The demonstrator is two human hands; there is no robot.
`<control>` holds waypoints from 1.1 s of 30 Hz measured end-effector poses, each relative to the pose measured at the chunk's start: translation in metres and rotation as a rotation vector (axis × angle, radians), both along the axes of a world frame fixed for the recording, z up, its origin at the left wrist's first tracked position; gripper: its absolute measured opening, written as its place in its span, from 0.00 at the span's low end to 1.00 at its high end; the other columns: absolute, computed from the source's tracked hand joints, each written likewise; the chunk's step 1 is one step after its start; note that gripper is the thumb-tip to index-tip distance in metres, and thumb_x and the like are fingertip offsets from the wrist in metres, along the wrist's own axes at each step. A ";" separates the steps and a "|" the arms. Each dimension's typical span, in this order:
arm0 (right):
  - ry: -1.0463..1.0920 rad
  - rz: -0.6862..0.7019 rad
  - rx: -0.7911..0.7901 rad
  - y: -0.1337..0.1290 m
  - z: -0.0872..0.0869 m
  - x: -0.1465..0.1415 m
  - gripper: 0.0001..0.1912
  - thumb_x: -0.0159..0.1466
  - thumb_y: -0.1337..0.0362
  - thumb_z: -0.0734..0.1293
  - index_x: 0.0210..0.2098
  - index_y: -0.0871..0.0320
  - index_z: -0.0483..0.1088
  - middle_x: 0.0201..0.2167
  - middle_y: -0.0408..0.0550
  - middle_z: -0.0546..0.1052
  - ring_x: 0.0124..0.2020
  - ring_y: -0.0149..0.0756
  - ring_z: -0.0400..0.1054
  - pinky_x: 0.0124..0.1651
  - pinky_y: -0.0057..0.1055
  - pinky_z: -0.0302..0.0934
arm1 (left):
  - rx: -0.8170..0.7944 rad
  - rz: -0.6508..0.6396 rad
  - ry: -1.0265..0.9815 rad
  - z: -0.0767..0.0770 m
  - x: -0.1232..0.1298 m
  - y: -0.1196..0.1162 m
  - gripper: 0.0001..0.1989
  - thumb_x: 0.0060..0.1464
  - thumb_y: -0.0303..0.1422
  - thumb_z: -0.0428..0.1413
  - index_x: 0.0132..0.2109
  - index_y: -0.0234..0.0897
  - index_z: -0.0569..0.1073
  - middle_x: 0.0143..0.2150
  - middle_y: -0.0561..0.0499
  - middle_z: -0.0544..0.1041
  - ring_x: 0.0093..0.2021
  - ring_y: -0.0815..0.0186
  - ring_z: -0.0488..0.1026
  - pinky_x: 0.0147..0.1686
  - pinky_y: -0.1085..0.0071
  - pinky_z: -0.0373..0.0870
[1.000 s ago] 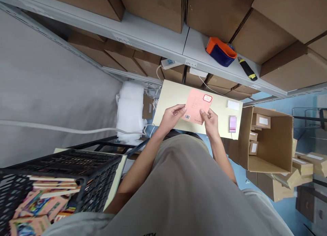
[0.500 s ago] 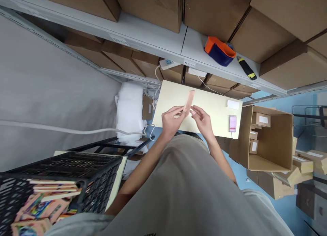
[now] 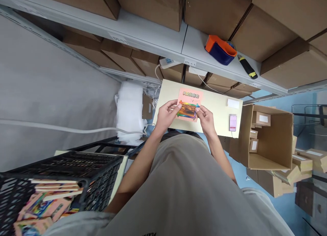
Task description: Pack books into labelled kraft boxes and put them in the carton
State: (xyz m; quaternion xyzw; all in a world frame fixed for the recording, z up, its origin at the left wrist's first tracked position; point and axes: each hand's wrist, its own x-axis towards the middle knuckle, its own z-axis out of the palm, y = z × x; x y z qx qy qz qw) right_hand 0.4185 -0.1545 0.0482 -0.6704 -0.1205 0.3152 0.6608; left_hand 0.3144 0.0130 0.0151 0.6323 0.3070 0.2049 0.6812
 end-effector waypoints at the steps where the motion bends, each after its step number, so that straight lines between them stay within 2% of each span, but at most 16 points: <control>1: 0.003 0.007 0.002 -0.001 -0.001 0.000 0.32 0.66 0.34 0.75 0.55 0.54 0.82 0.49 0.51 0.89 0.46 0.46 0.84 0.54 0.42 0.80 | -0.099 -0.036 -0.003 -0.002 0.000 0.003 0.29 0.57 0.57 0.72 0.51 0.36 0.86 0.46 0.42 0.87 0.42 0.60 0.84 0.40 0.67 0.83; 3: -0.005 0.023 -0.011 -0.003 -0.006 0.001 0.33 0.67 0.33 0.74 0.56 0.54 0.82 0.50 0.52 0.89 0.48 0.47 0.85 0.56 0.43 0.80 | -0.225 -0.065 -0.005 -0.004 -0.001 0.005 0.29 0.52 0.57 0.75 0.46 0.36 0.86 0.43 0.42 0.88 0.43 0.58 0.85 0.43 0.65 0.83; 5: -0.050 0.006 -0.061 -0.005 -0.012 0.001 0.35 0.68 0.32 0.73 0.57 0.55 0.82 0.51 0.55 0.89 0.50 0.49 0.85 0.56 0.45 0.81 | -0.265 -0.039 -0.008 -0.004 -0.001 0.004 0.29 0.48 0.56 0.77 0.45 0.36 0.86 0.43 0.42 0.88 0.43 0.58 0.85 0.45 0.64 0.84; 9: -0.214 -0.151 -0.143 -0.004 -0.018 -0.003 0.37 0.69 0.33 0.72 0.63 0.55 0.78 0.65 0.61 0.83 0.63 0.53 0.81 0.66 0.51 0.78 | -0.191 0.045 -0.048 -0.002 0.002 -0.006 0.28 0.49 0.56 0.77 0.44 0.37 0.84 0.45 0.42 0.88 0.46 0.56 0.87 0.49 0.62 0.86; 11: -0.209 -0.149 -0.121 0.000 -0.015 -0.010 0.36 0.70 0.34 0.73 0.64 0.54 0.78 0.67 0.61 0.82 0.66 0.53 0.80 0.70 0.53 0.74 | -0.123 0.078 -0.059 0.001 0.003 -0.014 0.26 0.52 0.55 0.75 0.44 0.37 0.82 0.46 0.42 0.89 0.47 0.56 0.88 0.50 0.61 0.87; 14: -0.142 -0.074 -0.067 0.009 -0.008 -0.023 0.34 0.68 0.36 0.76 0.60 0.54 0.80 0.63 0.59 0.85 0.64 0.51 0.81 0.70 0.50 0.76 | -0.020 0.052 -0.032 0.012 0.003 -0.031 0.22 0.59 0.51 0.71 0.48 0.38 0.83 0.50 0.42 0.89 0.49 0.55 0.88 0.50 0.60 0.88; 17: -0.111 -0.075 -0.061 0.012 -0.004 -0.026 0.32 0.65 0.38 0.79 0.55 0.55 0.80 0.57 0.56 0.88 0.58 0.50 0.84 0.64 0.45 0.80 | 0.085 -0.102 -0.025 0.023 0.000 -0.043 0.17 0.62 0.46 0.69 0.50 0.40 0.86 0.59 0.42 0.87 0.56 0.53 0.87 0.51 0.59 0.89; 19: -0.067 -0.109 -0.048 0.008 -0.003 -0.021 0.31 0.63 0.37 0.80 0.52 0.55 0.81 0.52 0.55 0.89 0.53 0.50 0.86 0.60 0.46 0.81 | 0.119 -0.168 -0.036 0.025 -0.001 -0.042 0.16 0.63 0.44 0.68 0.52 0.41 0.86 0.62 0.42 0.86 0.58 0.53 0.85 0.54 0.59 0.88; 22: 0.018 -0.113 -0.004 -0.004 0.001 -0.009 0.31 0.63 0.37 0.79 0.51 0.55 0.82 0.50 0.54 0.90 0.51 0.51 0.87 0.59 0.48 0.82 | 0.122 -0.082 -0.003 0.018 -0.001 -0.028 0.22 0.61 0.44 0.69 0.59 0.42 0.84 0.64 0.41 0.83 0.56 0.56 0.84 0.51 0.61 0.88; 24: 0.054 -0.081 0.013 -0.011 0.004 -0.004 0.31 0.63 0.37 0.80 0.52 0.55 0.82 0.52 0.54 0.90 0.54 0.52 0.86 0.61 0.50 0.81 | 0.047 -0.043 0.030 0.011 0.002 -0.016 0.27 0.58 0.49 0.72 0.59 0.40 0.84 0.64 0.40 0.83 0.55 0.56 0.83 0.49 0.61 0.87; 29: 0.080 -0.042 -0.004 -0.017 0.010 -0.001 0.34 0.62 0.35 0.80 0.54 0.54 0.83 0.52 0.53 0.90 0.57 0.54 0.85 0.61 0.52 0.81 | -0.413 -0.222 0.028 0.003 0.006 -0.007 0.33 0.49 0.60 0.75 0.48 0.35 0.86 0.47 0.40 0.88 0.48 0.52 0.85 0.52 0.57 0.84; 31: 0.080 -0.030 -0.011 -0.018 0.008 0.000 0.34 0.61 0.34 0.80 0.53 0.54 0.83 0.50 0.53 0.90 0.55 0.54 0.85 0.59 0.53 0.82 | -0.455 -0.214 0.020 0.003 0.006 -0.009 0.32 0.46 0.59 0.77 0.45 0.36 0.85 0.44 0.41 0.88 0.46 0.53 0.86 0.50 0.58 0.84; 33: 0.074 -0.019 -0.025 -0.019 0.005 0.002 0.33 0.61 0.34 0.80 0.52 0.54 0.83 0.50 0.53 0.90 0.54 0.54 0.86 0.58 0.53 0.82 | -0.419 -0.191 0.004 0.002 0.006 -0.010 0.31 0.45 0.56 0.78 0.44 0.37 0.85 0.43 0.42 0.88 0.46 0.54 0.85 0.50 0.60 0.84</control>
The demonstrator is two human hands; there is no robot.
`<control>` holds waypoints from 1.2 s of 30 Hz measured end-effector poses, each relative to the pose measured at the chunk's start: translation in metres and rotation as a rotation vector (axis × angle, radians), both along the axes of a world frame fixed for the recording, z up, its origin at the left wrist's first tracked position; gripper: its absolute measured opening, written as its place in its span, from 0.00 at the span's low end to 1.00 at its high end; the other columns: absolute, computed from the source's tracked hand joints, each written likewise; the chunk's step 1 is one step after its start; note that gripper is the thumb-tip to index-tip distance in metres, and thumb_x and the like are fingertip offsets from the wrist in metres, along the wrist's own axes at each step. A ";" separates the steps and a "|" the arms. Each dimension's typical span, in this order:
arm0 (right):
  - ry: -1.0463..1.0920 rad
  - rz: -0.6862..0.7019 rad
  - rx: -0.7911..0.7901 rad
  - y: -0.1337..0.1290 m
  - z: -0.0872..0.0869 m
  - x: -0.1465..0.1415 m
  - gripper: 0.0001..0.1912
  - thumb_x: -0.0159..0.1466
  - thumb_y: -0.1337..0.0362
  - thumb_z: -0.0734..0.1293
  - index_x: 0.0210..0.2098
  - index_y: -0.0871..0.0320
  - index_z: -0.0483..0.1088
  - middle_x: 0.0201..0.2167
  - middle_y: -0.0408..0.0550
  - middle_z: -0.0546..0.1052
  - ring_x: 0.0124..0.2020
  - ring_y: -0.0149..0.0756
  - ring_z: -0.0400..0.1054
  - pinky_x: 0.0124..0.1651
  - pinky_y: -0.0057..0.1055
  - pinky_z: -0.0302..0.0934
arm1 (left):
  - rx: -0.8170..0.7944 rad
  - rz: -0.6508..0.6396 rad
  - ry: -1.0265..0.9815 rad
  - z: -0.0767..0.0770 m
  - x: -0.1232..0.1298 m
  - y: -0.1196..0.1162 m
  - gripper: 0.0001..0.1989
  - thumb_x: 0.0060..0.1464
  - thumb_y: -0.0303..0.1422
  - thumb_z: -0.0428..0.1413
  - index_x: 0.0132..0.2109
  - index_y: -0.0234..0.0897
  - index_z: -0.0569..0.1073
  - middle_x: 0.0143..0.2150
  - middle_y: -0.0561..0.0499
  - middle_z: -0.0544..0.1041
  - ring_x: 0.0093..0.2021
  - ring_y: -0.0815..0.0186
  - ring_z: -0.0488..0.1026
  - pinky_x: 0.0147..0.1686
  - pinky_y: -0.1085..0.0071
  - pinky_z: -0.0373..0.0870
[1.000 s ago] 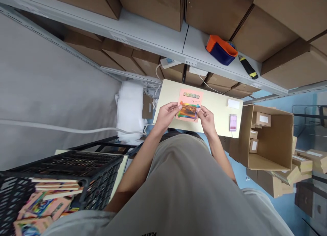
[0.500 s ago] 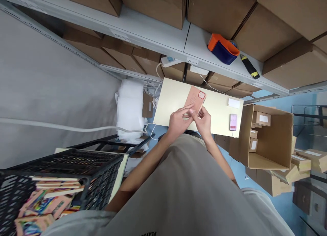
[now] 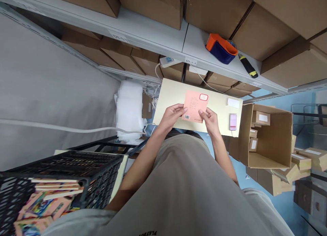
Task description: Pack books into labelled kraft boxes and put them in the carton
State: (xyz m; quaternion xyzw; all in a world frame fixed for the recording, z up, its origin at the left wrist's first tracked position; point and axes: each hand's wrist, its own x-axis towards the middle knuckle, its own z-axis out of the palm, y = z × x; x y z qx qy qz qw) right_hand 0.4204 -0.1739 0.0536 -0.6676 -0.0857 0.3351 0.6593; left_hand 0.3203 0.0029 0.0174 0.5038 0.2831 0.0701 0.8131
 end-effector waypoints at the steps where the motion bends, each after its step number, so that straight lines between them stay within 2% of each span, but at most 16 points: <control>1: -0.007 0.001 -0.010 -0.001 -0.002 0.001 0.33 0.61 0.34 0.80 0.51 0.54 0.82 0.50 0.53 0.90 0.54 0.53 0.86 0.58 0.52 0.81 | 0.026 0.012 -0.008 0.000 0.000 0.000 0.30 0.45 0.54 0.79 0.45 0.37 0.84 0.43 0.42 0.88 0.47 0.55 0.85 0.50 0.61 0.83; 5: -0.074 -0.008 -0.031 -0.004 -0.007 0.007 0.31 0.60 0.36 0.81 0.50 0.52 0.81 0.50 0.52 0.90 0.54 0.50 0.85 0.60 0.49 0.79 | 0.135 0.048 -0.031 0.002 -0.001 0.008 0.27 0.45 0.48 0.78 0.47 0.39 0.83 0.44 0.46 0.87 0.46 0.58 0.84 0.49 0.62 0.83; 8: -0.159 0.009 -0.016 -0.006 -0.006 0.011 0.27 0.60 0.37 0.81 0.45 0.51 0.83 0.52 0.53 0.90 0.60 0.51 0.83 0.68 0.52 0.74 | 0.272 0.031 -0.104 0.011 -0.002 0.016 0.20 0.47 0.47 0.77 0.40 0.41 0.83 0.43 0.45 0.87 0.50 0.54 0.85 0.59 0.54 0.82; 11: -0.229 0.049 0.033 -0.008 -0.002 0.014 0.23 0.58 0.39 0.84 0.40 0.49 0.84 0.56 0.52 0.89 0.69 0.52 0.77 0.76 0.56 0.66 | 0.415 0.015 -0.214 0.018 -0.003 0.020 0.17 0.52 0.49 0.75 0.33 0.43 0.82 0.43 0.44 0.87 0.59 0.50 0.84 0.71 0.46 0.74; 14: -0.250 0.067 0.076 -0.010 -0.003 0.015 0.22 0.59 0.40 0.84 0.39 0.49 0.84 0.56 0.51 0.89 0.69 0.52 0.77 0.77 0.57 0.64 | 0.450 0.012 -0.231 0.018 -0.006 0.021 0.18 0.53 0.51 0.74 0.32 0.44 0.82 0.42 0.44 0.87 0.59 0.49 0.84 0.72 0.44 0.73; 16: -0.243 0.059 0.060 -0.011 -0.007 0.015 0.21 0.61 0.40 0.83 0.41 0.49 0.85 0.53 0.51 0.89 0.64 0.50 0.80 0.73 0.53 0.69 | 0.427 0.021 -0.198 0.013 -0.008 0.020 0.18 0.52 0.50 0.75 0.35 0.43 0.82 0.42 0.44 0.87 0.55 0.50 0.85 0.68 0.46 0.77; 19: -0.197 0.031 -0.013 -0.013 -0.013 0.013 0.25 0.62 0.40 0.81 0.48 0.51 0.85 0.45 0.49 0.89 0.49 0.45 0.83 0.58 0.45 0.77 | 0.362 0.063 -0.134 0.005 -0.012 0.019 0.23 0.50 0.50 0.76 0.45 0.41 0.82 0.40 0.47 0.85 0.46 0.56 0.85 0.56 0.56 0.83; 21: -0.159 0.025 -0.041 -0.013 -0.015 0.012 0.32 0.62 0.41 0.81 0.58 0.50 0.82 0.40 0.46 0.88 0.40 0.40 0.79 0.47 0.39 0.76 | 0.334 0.065 -0.113 0.003 -0.013 0.020 0.27 0.50 0.50 0.76 0.50 0.41 0.81 0.38 0.49 0.84 0.43 0.59 0.84 0.50 0.62 0.82; 23: -0.148 0.026 -0.042 -0.014 -0.014 0.012 0.36 0.62 0.42 0.81 0.65 0.48 0.78 0.36 0.42 0.86 0.34 0.36 0.74 0.39 0.34 0.72 | 0.341 0.042 -0.109 0.003 -0.014 0.021 0.26 0.52 0.52 0.75 0.50 0.40 0.83 0.40 0.47 0.85 0.43 0.59 0.84 0.50 0.63 0.82; 27: -0.183 0.038 -0.059 -0.016 -0.009 0.013 0.25 0.66 0.43 0.78 0.56 0.48 0.83 0.30 0.40 0.81 0.29 0.34 0.69 0.32 0.33 0.69 | 0.350 0.009 -0.093 0.005 -0.014 0.024 0.24 0.57 0.55 0.71 0.46 0.39 0.87 0.47 0.42 0.88 0.45 0.56 0.84 0.52 0.59 0.83; 29: -0.195 0.046 -0.087 -0.018 -0.007 0.015 0.21 0.69 0.44 0.74 0.53 0.49 0.84 0.31 0.41 0.82 0.29 0.34 0.70 0.34 0.35 0.71 | 0.328 -0.005 -0.088 0.003 -0.014 0.025 0.25 0.55 0.55 0.72 0.48 0.39 0.88 0.47 0.42 0.88 0.45 0.56 0.84 0.53 0.59 0.83; 31: -0.197 0.072 -0.099 -0.020 -0.004 0.016 0.21 0.69 0.46 0.72 0.54 0.50 0.85 0.37 0.44 0.86 0.31 0.35 0.73 0.36 0.36 0.73 | 0.320 -0.012 -0.089 0.000 -0.014 0.026 0.27 0.50 0.54 0.75 0.49 0.39 0.88 0.46 0.43 0.88 0.45 0.58 0.84 0.53 0.60 0.83; 34: -0.164 0.132 -0.105 -0.019 -0.001 0.017 0.22 0.65 0.46 0.77 0.53 0.51 0.84 0.42 0.48 0.89 0.32 0.37 0.78 0.34 0.35 0.71 | 0.348 0.007 -0.077 -0.001 -0.014 0.024 0.27 0.48 0.54 0.76 0.45 0.38 0.87 0.40 0.45 0.86 0.42 0.59 0.84 0.51 0.62 0.83; 36: -0.137 0.143 -0.115 -0.017 0.002 0.014 0.22 0.64 0.41 0.79 0.43 0.53 0.84 0.36 0.49 0.89 0.27 0.36 0.76 0.31 0.33 0.69 | 0.354 0.009 -0.065 0.001 -0.013 0.021 0.27 0.50 0.57 0.75 0.42 0.38 0.85 0.32 0.48 0.83 0.36 0.60 0.82 0.45 0.62 0.83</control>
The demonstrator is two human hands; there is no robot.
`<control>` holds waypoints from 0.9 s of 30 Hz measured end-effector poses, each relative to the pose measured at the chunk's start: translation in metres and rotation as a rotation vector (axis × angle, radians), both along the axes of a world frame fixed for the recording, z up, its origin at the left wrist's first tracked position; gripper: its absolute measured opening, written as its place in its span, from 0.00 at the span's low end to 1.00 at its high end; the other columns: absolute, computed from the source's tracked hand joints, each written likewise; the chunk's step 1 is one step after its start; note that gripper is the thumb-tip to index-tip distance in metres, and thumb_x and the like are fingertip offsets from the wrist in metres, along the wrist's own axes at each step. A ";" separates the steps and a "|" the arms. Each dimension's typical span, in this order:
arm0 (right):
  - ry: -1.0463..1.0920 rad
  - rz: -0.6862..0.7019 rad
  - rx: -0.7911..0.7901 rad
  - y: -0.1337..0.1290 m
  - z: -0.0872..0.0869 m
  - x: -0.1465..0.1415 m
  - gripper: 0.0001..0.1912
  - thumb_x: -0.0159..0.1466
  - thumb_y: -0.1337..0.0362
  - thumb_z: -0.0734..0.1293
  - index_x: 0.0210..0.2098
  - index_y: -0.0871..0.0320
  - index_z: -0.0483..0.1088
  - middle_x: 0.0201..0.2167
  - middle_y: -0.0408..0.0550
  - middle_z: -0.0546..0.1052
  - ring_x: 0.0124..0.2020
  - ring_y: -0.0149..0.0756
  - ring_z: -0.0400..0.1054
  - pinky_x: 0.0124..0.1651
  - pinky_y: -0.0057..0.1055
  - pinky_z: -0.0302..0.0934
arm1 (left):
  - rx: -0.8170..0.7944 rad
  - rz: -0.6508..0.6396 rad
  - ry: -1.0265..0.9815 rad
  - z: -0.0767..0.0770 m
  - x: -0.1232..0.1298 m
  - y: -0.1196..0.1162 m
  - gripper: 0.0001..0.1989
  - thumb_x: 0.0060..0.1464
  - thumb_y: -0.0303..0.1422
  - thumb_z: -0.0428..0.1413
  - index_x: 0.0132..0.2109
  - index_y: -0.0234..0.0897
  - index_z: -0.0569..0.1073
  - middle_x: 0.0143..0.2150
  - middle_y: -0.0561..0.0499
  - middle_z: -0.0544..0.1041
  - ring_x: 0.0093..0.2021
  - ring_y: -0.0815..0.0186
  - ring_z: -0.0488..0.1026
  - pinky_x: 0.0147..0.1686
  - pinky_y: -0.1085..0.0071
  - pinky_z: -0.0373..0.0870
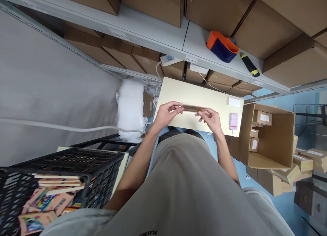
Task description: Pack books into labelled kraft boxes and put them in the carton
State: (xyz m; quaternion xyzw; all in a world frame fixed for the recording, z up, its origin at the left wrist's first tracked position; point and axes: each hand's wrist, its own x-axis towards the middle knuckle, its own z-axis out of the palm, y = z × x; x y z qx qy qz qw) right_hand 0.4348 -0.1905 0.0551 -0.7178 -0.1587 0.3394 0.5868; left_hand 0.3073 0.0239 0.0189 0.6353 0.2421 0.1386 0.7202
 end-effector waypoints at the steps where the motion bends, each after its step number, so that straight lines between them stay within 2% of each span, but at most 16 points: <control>1: 0.008 -0.004 -0.006 0.002 0.001 -0.001 0.24 0.65 0.38 0.78 0.38 0.53 0.82 0.31 0.48 0.87 0.24 0.35 0.74 0.29 0.33 0.67 | -0.008 -0.003 0.006 0.001 0.001 -0.002 0.27 0.51 0.59 0.74 0.41 0.39 0.84 0.28 0.50 0.81 0.32 0.61 0.81 0.41 0.63 0.82; 4: 0.007 -0.007 -0.017 0.006 0.001 -0.005 0.31 0.65 0.30 0.76 0.29 0.52 0.76 0.21 0.44 0.80 0.19 0.32 0.66 0.26 0.31 0.64 | -0.040 0.008 0.023 0.004 0.002 -0.005 0.30 0.52 0.63 0.72 0.40 0.39 0.83 0.23 0.53 0.76 0.25 0.64 0.75 0.31 0.66 0.77; 6: -0.021 0.009 -0.037 0.006 -0.004 -0.005 0.32 0.64 0.29 0.75 0.28 0.52 0.76 0.20 0.41 0.78 0.19 0.31 0.64 0.25 0.31 0.62 | -0.035 0.033 0.029 0.003 0.003 -0.006 0.31 0.51 0.63 0.73 0.40 0.39 0.83 0.23 0.53 0.76 0.24 0.65 0.73 0.29 0.67 0.76; 8: -0.100 0.020 -0.073 0.005 -0.010 -0.004 0.32 0.65 0.30 0.75 0.31 0.53 0.79 0.23 0.42 0.78 0.22 0.31 0.64 0.28 0.31 0.63 | 0.020 0.055 0.033 0.002 0.002 -0.005 0.30 0.52 0.63 0.72 0.41 0.39 0.84 0.23 0.54 0.75 0.25 0.64 0.74 0.30 0.67 0.75; 10: -0.234 0.003 -0.130 0.003 -0.017 -0.001 0.30 0.65 0.32 0.76 0.37 0.54 0.83 0.33 0.46 0.82 0.28 0.34 0.68 0.32 0.32 0.66 | 0.139 0.066 0.046 0.000 0.000 -0.002 0.28 0.57 0.62 0.69 0.42 0.40 0.86 0.25 0.53 0.76 0.27 0.63 0.76 0.34 0.66 0.75; 12: -0.393 -0.035 -0.202 0.001 -0.019 0.001 0.29 0.65 0.35 0.77 0.49 0.53 0.84 0.48 0.52 0.84 0.37 0.38 0.74 0.36 0.35 0.71 | 0.317 0.048 0.057 0.000 -0.002 0.002 0.25 0.62 0.60 0.66 0.43 0.42 0.87 0.28 0.51 0.79 0.31 0.60 0.78 0.40 0.64 0.75; 15: -0.625 -0.048 -0.272 0.002 -0.014 -0.001 0.35 0.69 0.42 0.78 0.70 0.50 0.75 0.67 0.59 0.76 0.54 0.50 0.76 0.51 0.45 0.77 | 0.586 -0.035 0.042 -0.001 -0.004 0.006 0.20 0.69 0.55 0.62 0.44 0.45 0.88 0.36 0.46 0.85 0.39 0.55 0.79 0.52 0.58 0.73; 17: -0.749 0.023 -0.291 0.007 -0.008 -0.005 0.35 0.72 0.47 0.76 0.75 0.48 0.71 0.71 0.59 0.74 0.63 0.55 0.72 0.63 0.52 0.74 | 0.705 -0.100 0.026 -0.002 -0.002 0.005 0.19 0.72 0.52 0.60 0.46 0.46 0.88 0.40 0.43 0.86 0.42 0.52 0.79 0.57 0.53 0.71; 19: -0.806 0.150 -0.325 0.014 -0.004 -0.009 0.27 0.76 0.51 0.73 0.71 0.47 0.75 0.65 0.58 0.79 0.62 0.57 0.71 0.66 0.54 0.72 | 0.776 -0.155 0.018 -0.003 0.001 0.001 0.18 0.73 0.50 0.58 0.47 0.47 0.87 0.40 0.43 0.86 0.43 0.50 0.78 0.60 0.50 0.69; 21: -0.799 0.262 -0.367 0.020 -0.004 -0.012 0.18 0.80 0.53 0.68 0.63 0.48 0.83 0.53 0.58 0.84 0.55 0.55 0.73 0.64 0.52 0.72 | 0.804 -0.185 0.010 -0.002 0.004 -0.004 0.17 0.74 0.49 0.57 0.47 0.47 0.87 0.39 0.43 0.85 0.44 0.49 0.78 0.62 0.47 0.68; 22: -0.782 0.286 -0.378 0.023 -0.005 -0.013 0.17 0.81 0.53 0.66 0.58 0.49 0.85 0.48 0.58 0.85 0.52 0.54 0.73 0.62 0.50 0.72 | 0.802 -0.182 0.006 -0.001 0.005 -0.006 0.16 0.75 0.48 0.57 0.47 0.48 0.87 0.38 0.43 0.84 0.45 0.49 0.78 0.65 0.46 0.67; 24: -0.725 0.244 -0.364 0.025 -0.011 -0.012 0.19 0.81 0.51 0.65 0.53 0.50 0.87 0.45 0.57 0.86 0.49 0.52 0.74 0.59 0.47 0.72 | 0.776 -0.125 -0.001 0.001 0.005 -0.012 0.14 0.74 0.46 0.57 0.48 0.48 0.86 0.40 0.44 0.84 0.47 0.49 0.78 0.71 0.45 0.64; 27: -0.504 0.014 -0.268 0.023 -0.023 -0.010 0.23 0.77 0.42 0.69 0.50 0.52 0.87 0.45 0.54 0.87 0.44 0.48 0.77 0.51 0.43 0.73 | 0.711 0.115 0.018 0.003 0.001 -0.019 0.13 0.72 0.44 0.61 0.54 0.44 0.83 0.50 0.42 0.85 0.56 0.48 0.78 0.76 0.45 0.61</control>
